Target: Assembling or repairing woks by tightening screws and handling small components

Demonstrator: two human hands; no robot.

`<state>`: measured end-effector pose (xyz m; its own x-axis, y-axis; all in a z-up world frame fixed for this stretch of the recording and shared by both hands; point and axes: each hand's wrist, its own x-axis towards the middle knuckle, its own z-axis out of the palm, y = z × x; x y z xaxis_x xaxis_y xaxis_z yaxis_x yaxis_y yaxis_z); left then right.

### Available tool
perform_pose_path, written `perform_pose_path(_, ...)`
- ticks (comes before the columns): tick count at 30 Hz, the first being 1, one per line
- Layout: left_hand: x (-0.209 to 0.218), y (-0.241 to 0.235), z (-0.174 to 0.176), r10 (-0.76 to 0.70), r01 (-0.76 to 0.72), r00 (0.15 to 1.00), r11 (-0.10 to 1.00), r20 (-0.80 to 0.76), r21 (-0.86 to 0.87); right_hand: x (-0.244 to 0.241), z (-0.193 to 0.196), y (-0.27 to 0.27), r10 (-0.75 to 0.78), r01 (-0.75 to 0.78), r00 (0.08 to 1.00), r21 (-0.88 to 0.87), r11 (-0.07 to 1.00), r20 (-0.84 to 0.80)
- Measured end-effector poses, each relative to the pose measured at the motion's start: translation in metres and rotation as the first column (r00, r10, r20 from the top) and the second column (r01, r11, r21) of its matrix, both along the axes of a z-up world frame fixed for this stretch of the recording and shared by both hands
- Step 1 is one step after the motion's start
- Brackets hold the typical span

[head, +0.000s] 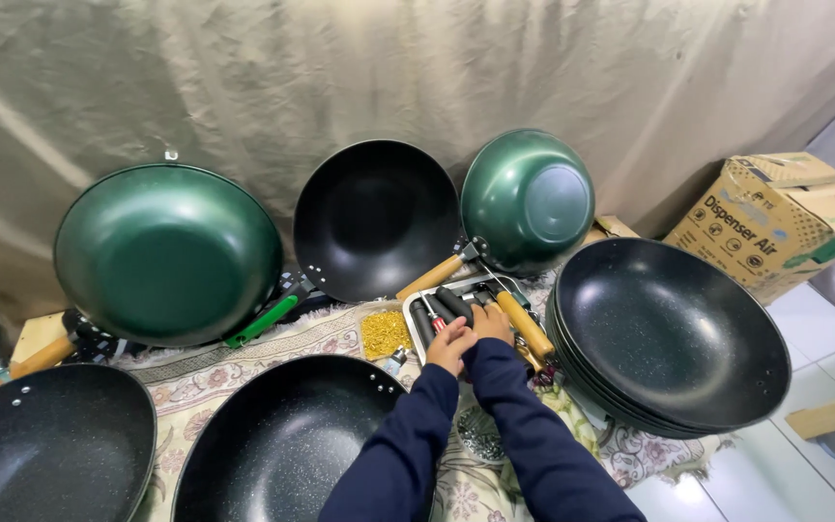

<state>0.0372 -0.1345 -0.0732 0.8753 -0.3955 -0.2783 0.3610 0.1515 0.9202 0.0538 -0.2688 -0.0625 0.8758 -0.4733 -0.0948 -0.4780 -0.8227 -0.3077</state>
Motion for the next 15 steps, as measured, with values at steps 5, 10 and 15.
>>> perform_pose_path(5,0.021,-0.034,-0.047,0.091,-0.117,0.987,0.973,-0.135,-0.199,-0.01,0.003,0.003,0.067,-0.052,0.98,-0.086,0.995,0.185)
perform_pose_path(10,-0.019,-0.003,0.024,0.093,-0.203,0.958,0.89,-0.272,-0.408,-0.02,-0.004,0.002,0.363,-0.037,0.566,-0.418,0.908,0.74)
perform_pose_path(15,-0.063,0.064,0.114,0.033,-0.142,0.958,0.918,-0.286,-0.371,-0.078,0.092,0.049,0.2,-0.098,0.453,-0.174,0.98,0.869)
